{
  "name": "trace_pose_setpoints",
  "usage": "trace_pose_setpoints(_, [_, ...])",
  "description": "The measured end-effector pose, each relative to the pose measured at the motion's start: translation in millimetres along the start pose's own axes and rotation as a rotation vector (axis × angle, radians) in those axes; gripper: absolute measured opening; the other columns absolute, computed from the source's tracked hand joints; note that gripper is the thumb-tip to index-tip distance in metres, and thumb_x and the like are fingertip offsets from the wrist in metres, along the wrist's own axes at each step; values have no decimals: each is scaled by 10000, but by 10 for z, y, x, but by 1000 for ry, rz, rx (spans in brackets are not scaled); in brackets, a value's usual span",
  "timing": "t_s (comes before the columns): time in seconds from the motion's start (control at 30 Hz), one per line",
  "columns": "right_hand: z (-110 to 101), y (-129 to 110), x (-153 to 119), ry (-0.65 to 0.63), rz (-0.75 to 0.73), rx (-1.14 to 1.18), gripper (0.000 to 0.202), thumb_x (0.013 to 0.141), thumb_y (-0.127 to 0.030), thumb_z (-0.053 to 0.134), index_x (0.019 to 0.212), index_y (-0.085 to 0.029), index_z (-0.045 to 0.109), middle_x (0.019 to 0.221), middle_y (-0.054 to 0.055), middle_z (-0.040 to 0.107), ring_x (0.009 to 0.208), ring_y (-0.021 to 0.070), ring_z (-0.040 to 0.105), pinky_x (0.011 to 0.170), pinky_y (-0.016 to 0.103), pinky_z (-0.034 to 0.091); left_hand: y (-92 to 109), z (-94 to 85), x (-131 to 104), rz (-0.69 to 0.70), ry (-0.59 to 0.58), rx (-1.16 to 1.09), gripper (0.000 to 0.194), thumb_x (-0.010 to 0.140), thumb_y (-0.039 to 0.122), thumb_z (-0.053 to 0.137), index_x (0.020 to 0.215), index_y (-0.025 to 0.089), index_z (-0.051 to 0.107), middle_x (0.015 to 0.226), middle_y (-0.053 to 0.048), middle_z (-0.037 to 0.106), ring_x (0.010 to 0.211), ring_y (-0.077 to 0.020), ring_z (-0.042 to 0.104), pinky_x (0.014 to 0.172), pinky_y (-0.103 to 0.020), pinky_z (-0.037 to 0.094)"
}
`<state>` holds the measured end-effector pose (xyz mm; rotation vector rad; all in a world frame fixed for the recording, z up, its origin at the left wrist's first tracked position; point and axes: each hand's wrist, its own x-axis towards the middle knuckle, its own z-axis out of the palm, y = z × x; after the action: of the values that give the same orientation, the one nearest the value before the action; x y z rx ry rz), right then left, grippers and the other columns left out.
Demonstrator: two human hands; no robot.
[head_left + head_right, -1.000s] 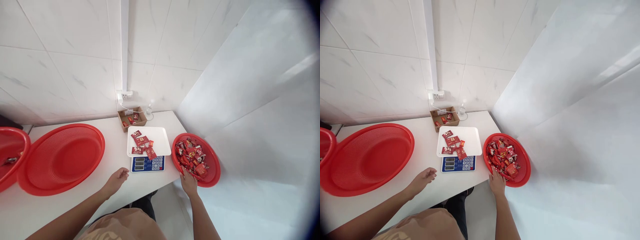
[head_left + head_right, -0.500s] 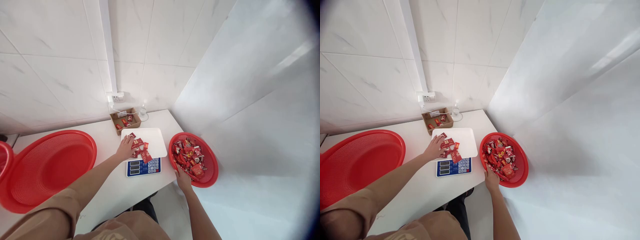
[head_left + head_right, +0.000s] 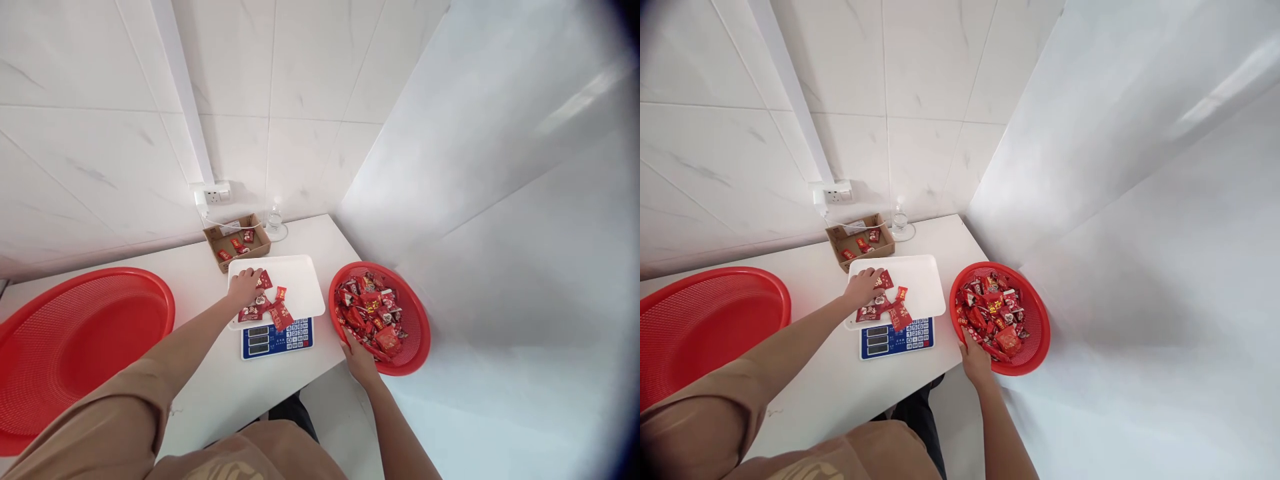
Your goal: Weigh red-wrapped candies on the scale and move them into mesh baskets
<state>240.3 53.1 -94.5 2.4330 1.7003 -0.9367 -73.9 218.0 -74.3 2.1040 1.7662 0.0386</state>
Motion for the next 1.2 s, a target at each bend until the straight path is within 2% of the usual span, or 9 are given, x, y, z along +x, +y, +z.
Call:
trace_pose_setpoints(0.17, [21,-8,-2,27,-10,-42,525,913,-320,294,1419,-183,311,1328,106,514,1239,217,459,1007,358,332,-43,-119,-31,-53,49,-61,498,837,289,437,1323,213,356,1225,-121,558,1085,-251,555,866,-351,439])
trace_pose_setpoints(0.3, [32,-14,0,26,10,-72,522,914,-322,290,1420,-200,308,1312,102,531,1212,224,485,986,370,355,-189,-353,-241,-148,146,-112,506,861,365,398,1343,247,299,1251,-101,556,1072,-253,571,842,-354,460])
trace_pose_setpoints(0.5, [57,-24,-5,47,7,-123,515,920,-317,269,1420,-198,312,1301,98,542,1180,234,515,968,370,373,-810,-750,-979,-426,264,-109,561,844,487,379,1349,256,300,1240,-124,565,1029,-321,587,732,-421,505])
trace_pose_setpoints(0.67, [74,-22,-2,69,-2,-149,515,921,-306,267,1424,-206,302,1299,93,544,1165,227,525,941,353,395,-1234,-687,-1422,-511,250,64,627,860,516,317,1395,199,231,1374,-177,435,1248,-377,407,911,-592,392])
trace_pose_setpoints(0.73, [76,-24,-3,64,1,-158,519,921,-311,261,1428,-206,292,1297,95,545,1133,230,547,917,352,411,-1193,-543,-1434,-454,279,160,641,867,514,305,1397,157,247,1434,-190,354,1349,-380,237,1007,-638,249])
trace_pose_setpoints(0.8, [74,-30,-7,58,0,-160,523,921,-317,252,1430,-202,289,1301,98,541,1122,232,554,910,352,415,-1010,-365,-1353,-321,285,191,615,876,463,319,1383,116,297,1459,-192,316,1379,-355,167,1071,-585,182])
trace_pose_setpoints(0.9, [65,-49,-17,52,16,-158,523,921,-313,249,1426,-188,297,1298,104,543,1161,235,526,937,363,396,-580,-106,-1124,-14,123,127,525,861,295,359,1366,155,362,1466,-136,335,1384,-301,198,1110,-490,184])
trace_pose_setpoints(1.03, [56,-70,-30,60,31,-158,518,918,-318,260,1419,-197,313,1285,100,555,1180,232,512,967,377,369,-96,95,-785,369,-79,45,625,740,126,447,1351,243,384,1484,-57,324,1402,-245,153,1127,-474,150])
trace_pose_setpoints(1.2, [72,-62,-36,88,12,-147,517,920,-316,256,1418,-190,313,1290,107,550,1156,231,529,943,370,383,61,117,-488,376,-180,36,580,684,77,502,1232,267,491,1352,-64,484,1319,-236,334,1086,-448,250])
